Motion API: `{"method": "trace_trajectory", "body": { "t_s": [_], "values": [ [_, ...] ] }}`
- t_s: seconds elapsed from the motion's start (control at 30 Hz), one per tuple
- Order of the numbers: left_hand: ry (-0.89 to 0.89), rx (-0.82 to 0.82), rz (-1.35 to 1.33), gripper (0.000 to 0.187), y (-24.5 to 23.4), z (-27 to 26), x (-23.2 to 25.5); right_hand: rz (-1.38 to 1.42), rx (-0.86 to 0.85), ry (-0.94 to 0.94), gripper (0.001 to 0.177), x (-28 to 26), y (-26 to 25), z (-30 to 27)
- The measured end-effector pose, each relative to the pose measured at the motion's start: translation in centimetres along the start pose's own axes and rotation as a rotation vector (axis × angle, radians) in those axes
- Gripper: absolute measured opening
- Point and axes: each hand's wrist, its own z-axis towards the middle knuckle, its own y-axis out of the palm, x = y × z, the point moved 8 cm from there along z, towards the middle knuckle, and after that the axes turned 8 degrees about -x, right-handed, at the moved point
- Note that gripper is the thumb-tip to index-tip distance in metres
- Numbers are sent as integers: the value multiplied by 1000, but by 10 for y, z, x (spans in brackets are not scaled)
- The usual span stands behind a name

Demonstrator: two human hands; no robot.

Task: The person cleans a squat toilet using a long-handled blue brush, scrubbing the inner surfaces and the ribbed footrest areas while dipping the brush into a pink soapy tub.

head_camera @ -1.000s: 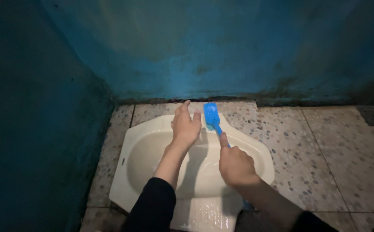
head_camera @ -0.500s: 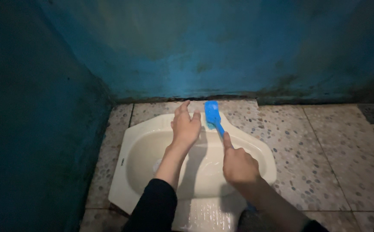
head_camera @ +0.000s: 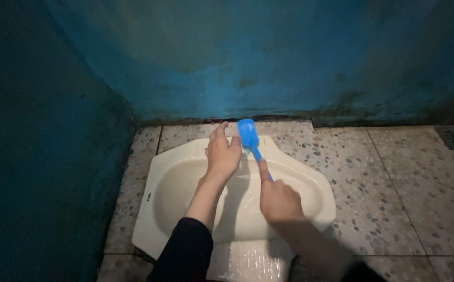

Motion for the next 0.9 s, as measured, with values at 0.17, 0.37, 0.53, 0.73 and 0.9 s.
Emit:
{"method": "trace_trajectory", "body": {
  "t_s": [0.17, 0.37, 0.53, 0.73, 0.9],
  "values": [
    [1, -27, -2, 59, 3, -2, 0, -22, 33, -4, 71, 5, 2, 7],
    [-20, -28, 12, 57, 1, -6, -5, 38, 40, 10, 64, 2, -21, 37],
    [-13, -24, 6, 58, 1, -1, -4, 44, 24, 2, 63, -5, -28, 14],
    [-25, -32, -23, 58, 3, 0, -1, 54, -90, 49, 64, -7, -2, 4],
    [-4, -35, -22, 57, -2, -4, 5, 16, 49, -22, 65, -10, -20, 41]
  ]
}}
